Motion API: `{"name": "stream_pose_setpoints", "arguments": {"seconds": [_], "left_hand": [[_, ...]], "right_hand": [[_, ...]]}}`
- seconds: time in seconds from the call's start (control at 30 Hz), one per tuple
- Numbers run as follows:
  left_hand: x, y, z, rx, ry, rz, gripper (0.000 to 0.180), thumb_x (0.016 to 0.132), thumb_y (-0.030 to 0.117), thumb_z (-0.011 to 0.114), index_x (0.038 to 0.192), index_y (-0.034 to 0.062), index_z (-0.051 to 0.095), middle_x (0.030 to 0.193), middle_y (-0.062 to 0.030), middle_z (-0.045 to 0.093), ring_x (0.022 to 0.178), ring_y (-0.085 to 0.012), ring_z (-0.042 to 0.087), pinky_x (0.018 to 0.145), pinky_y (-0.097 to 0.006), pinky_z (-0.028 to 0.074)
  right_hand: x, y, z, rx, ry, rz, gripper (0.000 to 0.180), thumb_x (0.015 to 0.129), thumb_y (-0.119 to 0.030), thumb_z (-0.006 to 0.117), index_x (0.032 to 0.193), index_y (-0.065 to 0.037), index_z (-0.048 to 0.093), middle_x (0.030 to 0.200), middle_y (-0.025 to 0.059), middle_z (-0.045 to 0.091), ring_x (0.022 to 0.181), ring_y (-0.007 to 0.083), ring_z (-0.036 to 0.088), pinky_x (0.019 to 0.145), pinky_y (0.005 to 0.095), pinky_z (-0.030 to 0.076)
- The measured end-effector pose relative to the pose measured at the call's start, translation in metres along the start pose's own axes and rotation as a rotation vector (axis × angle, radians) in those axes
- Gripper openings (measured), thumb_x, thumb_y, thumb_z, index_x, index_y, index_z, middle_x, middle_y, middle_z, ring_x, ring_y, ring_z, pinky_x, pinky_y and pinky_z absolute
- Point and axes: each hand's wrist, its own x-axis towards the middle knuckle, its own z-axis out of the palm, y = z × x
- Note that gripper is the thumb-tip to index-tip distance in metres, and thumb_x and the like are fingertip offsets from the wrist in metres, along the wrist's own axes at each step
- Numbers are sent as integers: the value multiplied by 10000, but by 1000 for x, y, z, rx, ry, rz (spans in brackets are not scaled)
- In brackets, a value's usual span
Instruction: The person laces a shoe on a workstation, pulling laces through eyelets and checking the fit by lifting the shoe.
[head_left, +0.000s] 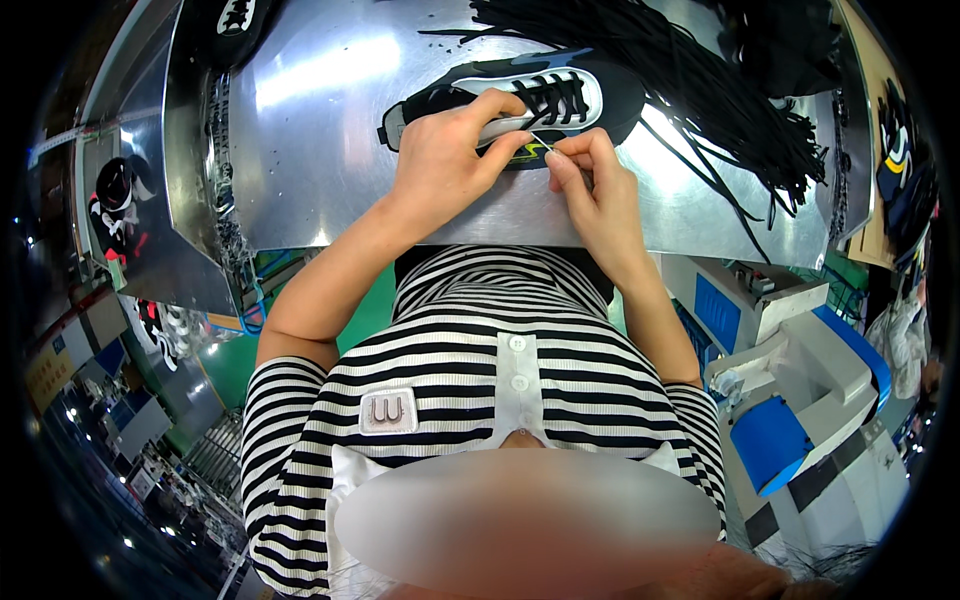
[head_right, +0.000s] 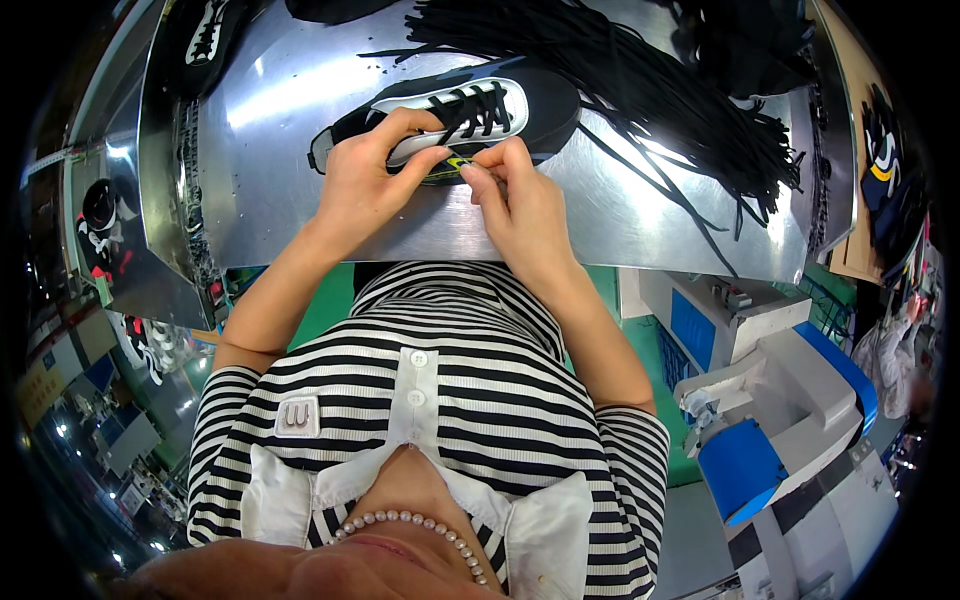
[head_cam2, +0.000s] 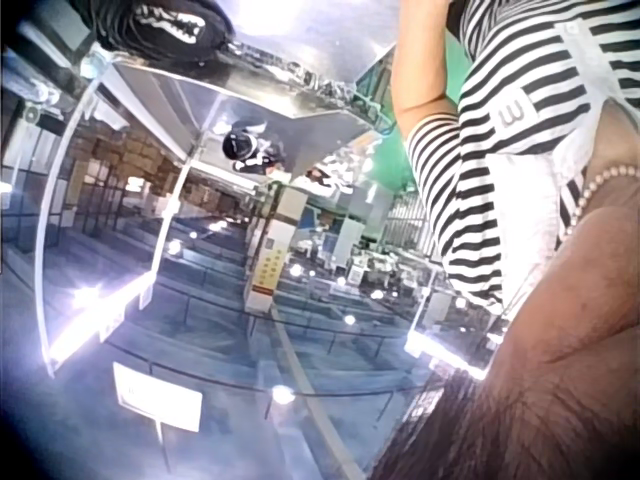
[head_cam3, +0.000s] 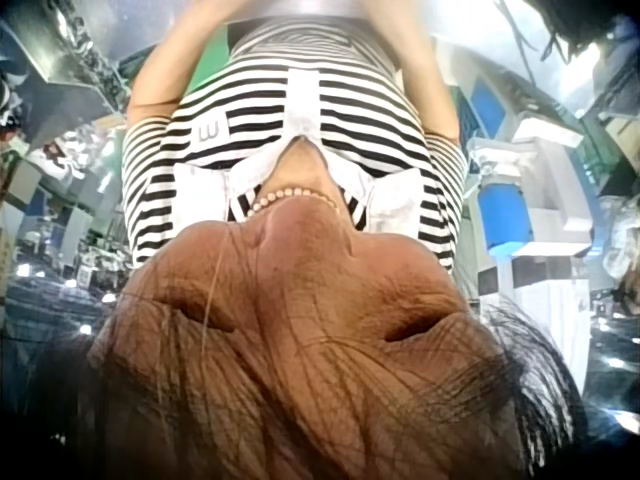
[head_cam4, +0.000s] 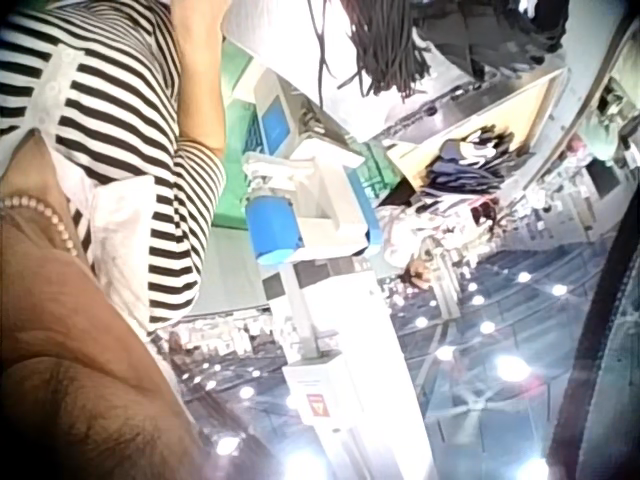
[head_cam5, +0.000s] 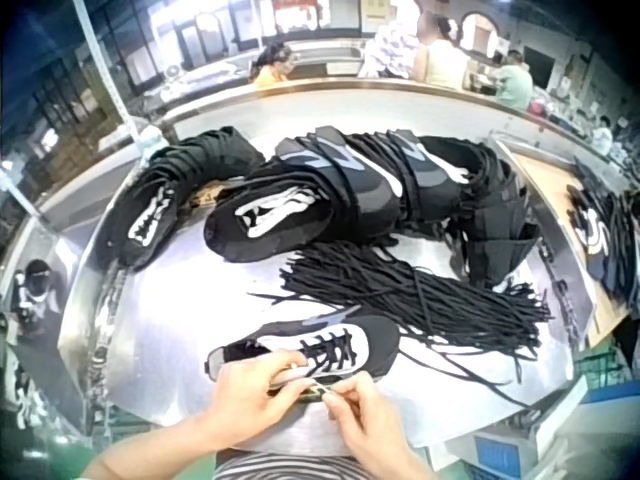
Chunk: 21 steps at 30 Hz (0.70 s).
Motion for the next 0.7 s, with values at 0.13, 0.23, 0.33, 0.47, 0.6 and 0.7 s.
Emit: {"name": "stream_pose_setpoints", "arguments": {"seconds": [0.13,0.23,0.33,0.47,0.6,0.7], "left_hand": [[0,-3,0,20,-26,65,245,859,178,738,1059,53,669,881,-126,710,708,-274,690,623,-311,512],[0,-5,1,-28,-34,64,239,861,168,734,1057,48,670,876,-121,711,688,-267,682,615,-308,508],[0,-5,3,-54,-26,39,233,862,166,733,1052,46,672,871,-115,711,674,-256,675,607,-302,501],[2,-5,3,-37,-25,30,229,858,167,735,1044,48,675,873,-111,715,671,-245,676,601,-293,497],[1,-5,2,-40,-39,54,239,851,151,738,1052,39,672,872,-125,710,670,-252,675,596,-302,499],[0,-7,3,3,-67,203,271,843,122,733,1083,21,659,852,-143,698,672,-272,667,596,-323,502]], "right_hand": [[4,1,0,9,-14,30,127,982,-139,611,970,-21,568,728,28,642,666,71,579,618,216,441],[4,-2,-3,34,-29,78,121,980,-140,614,960,-28,572,723,21,641,663,64,575,612,208,430],[2,-8,-7,37,-29,102,116,979,-142,615,956,-35,576,713,14,638,658,59,567,607,205,420],[3,-8,-7,48,-40,84,120,980,-146,614,955,-35,578,697,8,631,650,57,558,602,207,412],[6,-7,-6,27,-50,93,125,982,-148,608,954,-32,573,695,12,628,648,62,556,602,210,414],[9,-7,-3,43,-47,123,140,980,-152,604,944,-25,556,687,35,638,635,90,577,598,232,432]]}}
